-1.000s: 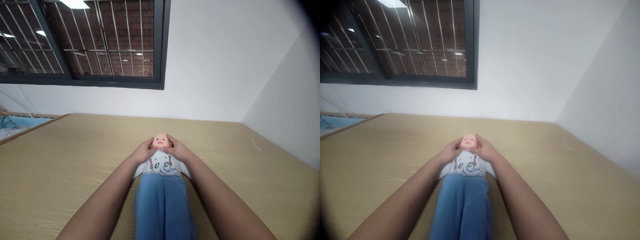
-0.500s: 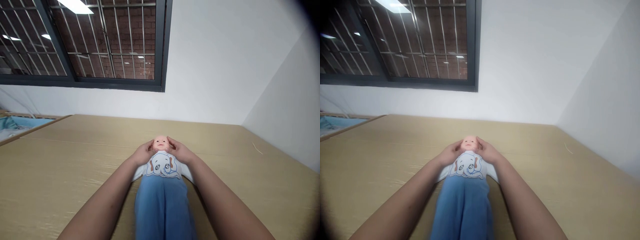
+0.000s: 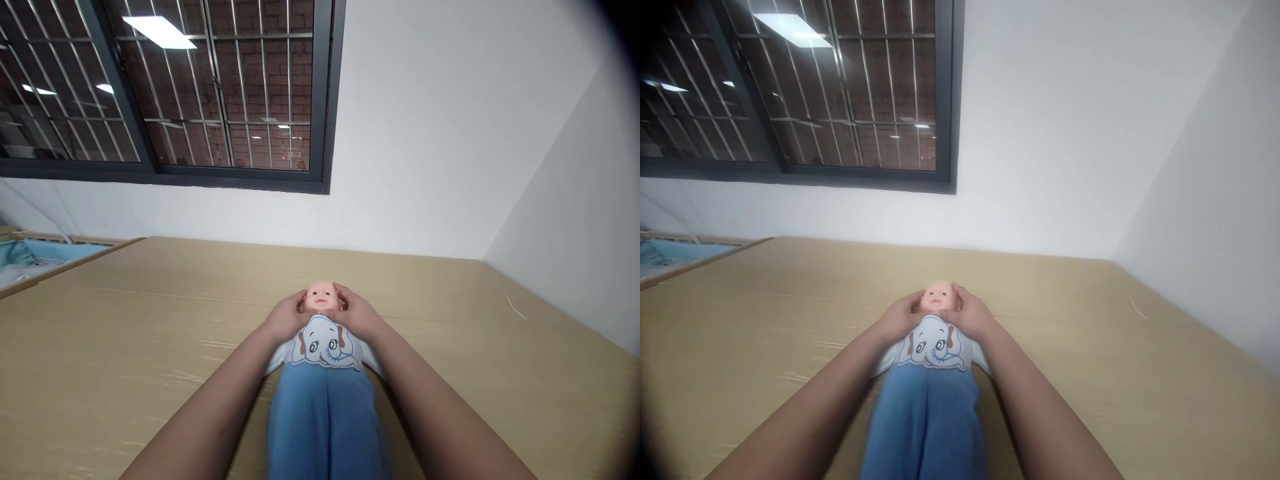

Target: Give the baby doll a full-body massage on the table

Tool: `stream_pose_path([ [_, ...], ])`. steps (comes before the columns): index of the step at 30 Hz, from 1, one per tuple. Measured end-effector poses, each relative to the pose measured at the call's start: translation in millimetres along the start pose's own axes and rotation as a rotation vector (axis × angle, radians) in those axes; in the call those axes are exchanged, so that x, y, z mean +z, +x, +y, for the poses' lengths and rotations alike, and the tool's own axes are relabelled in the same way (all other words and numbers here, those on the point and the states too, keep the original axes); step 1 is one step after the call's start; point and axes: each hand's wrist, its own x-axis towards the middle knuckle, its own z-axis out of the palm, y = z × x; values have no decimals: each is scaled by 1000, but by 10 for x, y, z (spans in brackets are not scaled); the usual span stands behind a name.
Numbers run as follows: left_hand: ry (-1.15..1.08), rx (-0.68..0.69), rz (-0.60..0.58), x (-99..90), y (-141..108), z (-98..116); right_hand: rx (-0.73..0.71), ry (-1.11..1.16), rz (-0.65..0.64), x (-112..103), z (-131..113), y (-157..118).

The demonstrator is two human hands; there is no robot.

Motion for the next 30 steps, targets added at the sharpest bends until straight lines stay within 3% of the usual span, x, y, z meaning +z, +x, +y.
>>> stream_pose_path([
  [10, 24, 35, -4, 6, -12, -6, -18, -60, -5, 2, -75, -21],
  [23, 36, 52, 57, -66, 35, -170, -25, 139, -116, -32, 144, 50],
  [30, 20, 63, 43, -44, 3, -94, -57, 82, -57, 24, 42, 10],
])
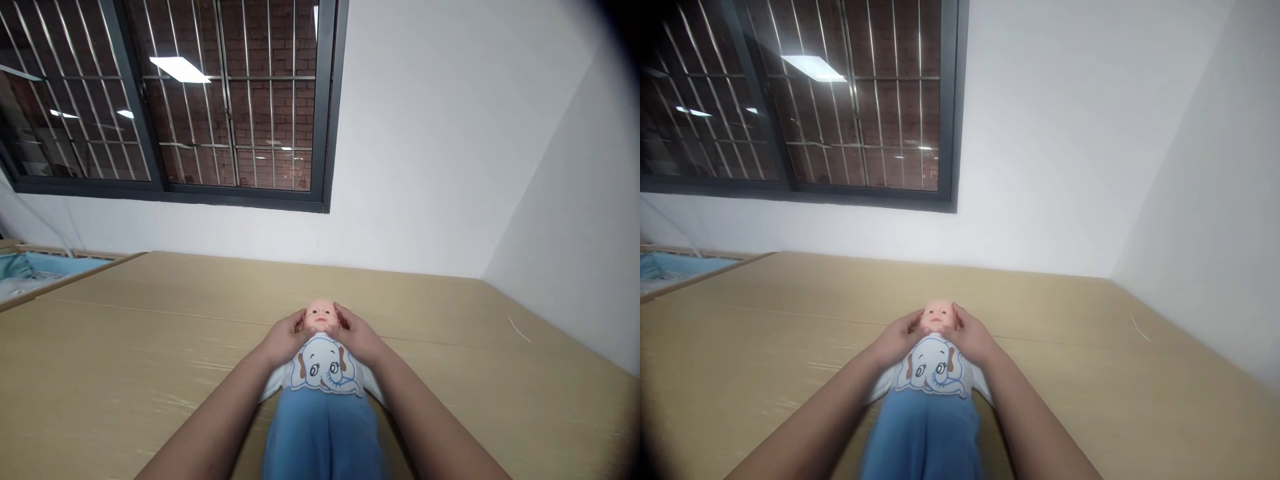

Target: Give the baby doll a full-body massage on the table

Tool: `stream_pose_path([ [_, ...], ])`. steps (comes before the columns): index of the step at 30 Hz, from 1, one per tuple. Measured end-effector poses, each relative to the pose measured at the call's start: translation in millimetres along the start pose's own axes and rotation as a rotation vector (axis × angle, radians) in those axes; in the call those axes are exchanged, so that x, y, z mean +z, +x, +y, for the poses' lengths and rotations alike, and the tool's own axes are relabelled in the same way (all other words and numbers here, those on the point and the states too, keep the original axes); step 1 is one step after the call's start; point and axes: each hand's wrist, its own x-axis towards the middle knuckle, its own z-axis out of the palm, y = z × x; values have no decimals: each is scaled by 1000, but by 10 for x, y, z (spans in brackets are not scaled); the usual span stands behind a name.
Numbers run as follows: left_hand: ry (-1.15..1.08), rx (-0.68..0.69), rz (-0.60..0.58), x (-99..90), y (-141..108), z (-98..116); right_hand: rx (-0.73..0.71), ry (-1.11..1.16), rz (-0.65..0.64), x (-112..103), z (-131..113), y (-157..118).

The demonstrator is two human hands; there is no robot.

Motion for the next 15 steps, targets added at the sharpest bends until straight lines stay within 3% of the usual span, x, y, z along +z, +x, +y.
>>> stream_pose_path([
  [7, 133, -30, 29, 43, -19, 71, 79, -157, 121, 71, -51, 0],
  [11, 204, -28, 26, 25, -14, 34, 6, -176, 92, 58, -63, 2],
  [15, 142, 22, -12, -2, -5, 2, -30, -96, 52, 13, 2, 13],
])
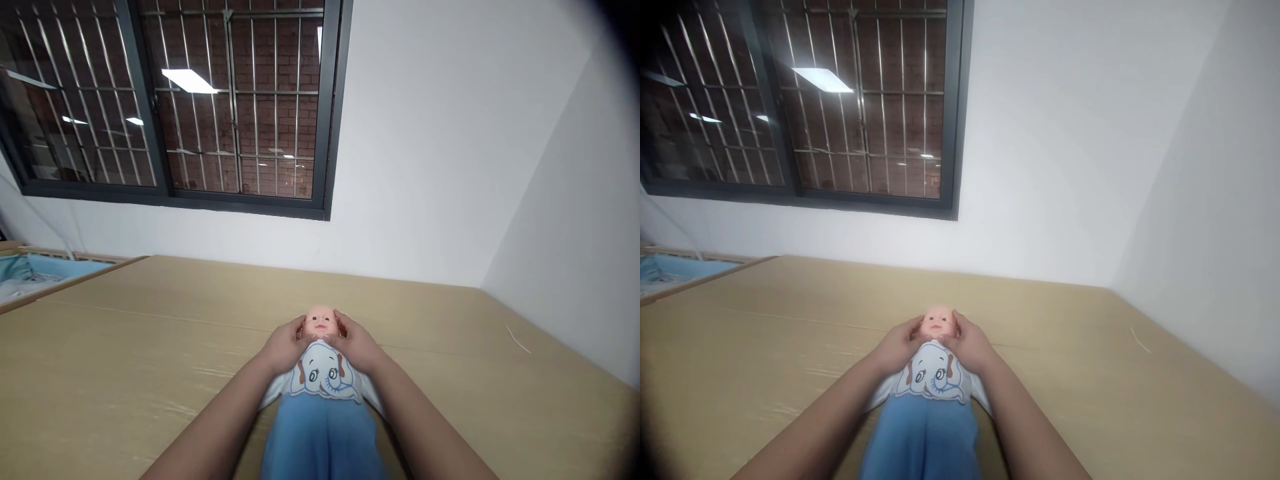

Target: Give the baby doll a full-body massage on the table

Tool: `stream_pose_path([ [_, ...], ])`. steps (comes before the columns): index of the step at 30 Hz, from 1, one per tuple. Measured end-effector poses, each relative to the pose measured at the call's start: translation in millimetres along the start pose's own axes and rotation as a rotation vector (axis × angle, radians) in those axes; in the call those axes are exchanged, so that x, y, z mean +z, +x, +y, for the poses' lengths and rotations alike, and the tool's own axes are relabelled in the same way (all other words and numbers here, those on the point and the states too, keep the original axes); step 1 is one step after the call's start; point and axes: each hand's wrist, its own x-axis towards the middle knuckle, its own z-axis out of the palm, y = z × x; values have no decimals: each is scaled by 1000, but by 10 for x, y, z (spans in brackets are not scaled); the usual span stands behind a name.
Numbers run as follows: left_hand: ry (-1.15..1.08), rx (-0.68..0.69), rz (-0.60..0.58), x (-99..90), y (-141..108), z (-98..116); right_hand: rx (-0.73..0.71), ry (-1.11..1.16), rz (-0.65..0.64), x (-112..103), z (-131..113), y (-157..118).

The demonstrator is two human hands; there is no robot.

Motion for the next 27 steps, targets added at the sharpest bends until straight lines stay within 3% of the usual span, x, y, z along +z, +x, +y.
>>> stream_pose_path([
  [5, -44, -1, -10, -19, 21, -84, -35, 236, -137, -59, 88, 24],
  [8, -96, 19, -26, -28, 31, -123, -38, 279, -128, -72, 91, 34],
  [13, -99, 24, -24, -15, 30, -88, 12, 184, -52, -10, 86, 37],
  [19, 53, -52, 97, 40, 11, 22, 45, 37, 50, 67, 16, 30],
  [27, 97, -46, 76, 33, 23, 52, -66, -15, 6, 49, -94, 2],
])
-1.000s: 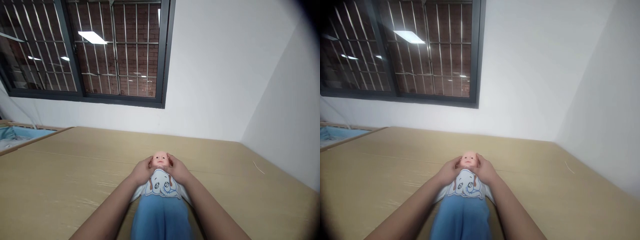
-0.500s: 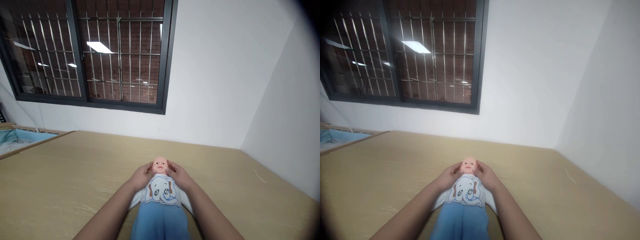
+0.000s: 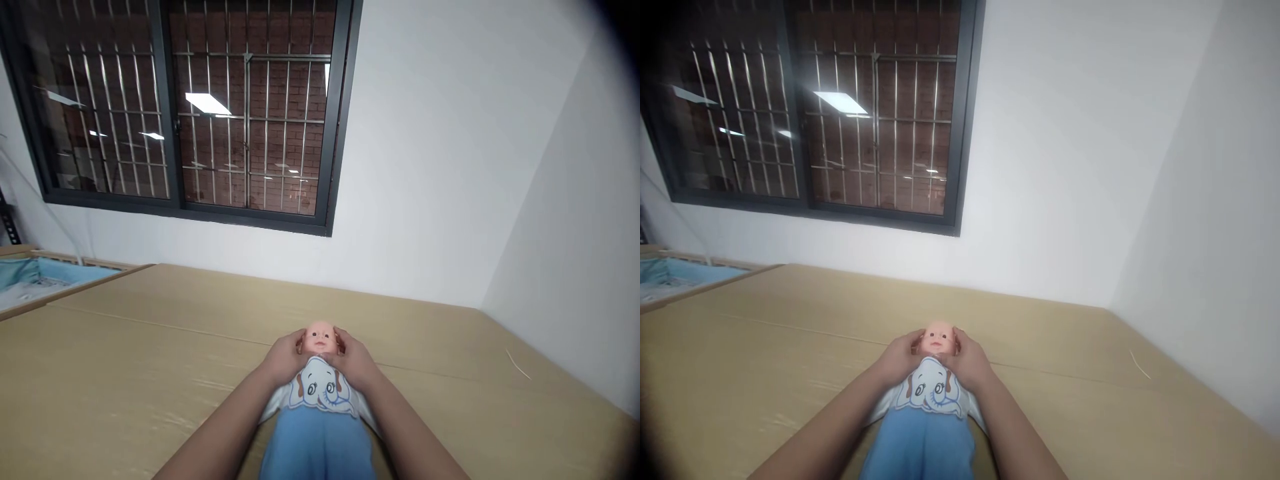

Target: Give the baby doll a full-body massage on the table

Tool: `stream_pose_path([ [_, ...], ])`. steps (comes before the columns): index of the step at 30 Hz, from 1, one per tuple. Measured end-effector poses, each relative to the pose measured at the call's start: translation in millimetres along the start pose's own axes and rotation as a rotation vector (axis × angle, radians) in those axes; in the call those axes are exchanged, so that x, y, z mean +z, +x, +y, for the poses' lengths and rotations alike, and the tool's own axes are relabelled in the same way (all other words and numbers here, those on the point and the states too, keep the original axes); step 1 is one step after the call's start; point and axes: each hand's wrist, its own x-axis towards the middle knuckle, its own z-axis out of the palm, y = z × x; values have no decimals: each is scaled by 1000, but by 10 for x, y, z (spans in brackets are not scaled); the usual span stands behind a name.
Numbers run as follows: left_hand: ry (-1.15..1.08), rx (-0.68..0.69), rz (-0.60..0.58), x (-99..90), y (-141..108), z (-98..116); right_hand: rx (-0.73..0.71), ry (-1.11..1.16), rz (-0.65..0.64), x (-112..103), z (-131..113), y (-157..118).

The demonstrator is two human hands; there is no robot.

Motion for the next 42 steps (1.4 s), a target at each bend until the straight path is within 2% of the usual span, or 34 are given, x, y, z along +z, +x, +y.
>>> stream_pose_path([
  [5, -30, 36, -16, -19, 10, -57, 19, -7, -28, -39, 65, 13],
  [10, -27, 29, -38, -39, 17, -84, -5, 270, -125, -84, 147, 27],
  [13, -58, 28, -43, -45, 16, -88, -38, 355, -160, -102, 122, 23],
  [18, -124, 56, -73, -69, 9, -93, -39, 304, -135, -87, 42, -1],
  [23, -181, 83, -90, -46, -7, -58, 12, 120, -15, -10, 43, 2],
  [27, -150, 41, -24, 3, 6, -72, 46, 36, 45, 35, 25, 5],
  [33, -109, 34, -25, -5, 3, -111, 36, 5, 44, 6, 12, -13],
  [39, -137, 77, -59, -37, -8, -116, -20, 214, -78, -39, 84, -8],
  [42, -138, 85, -55, -47, 2, -123, -6, 248, -83, -45, 136, 0],
])
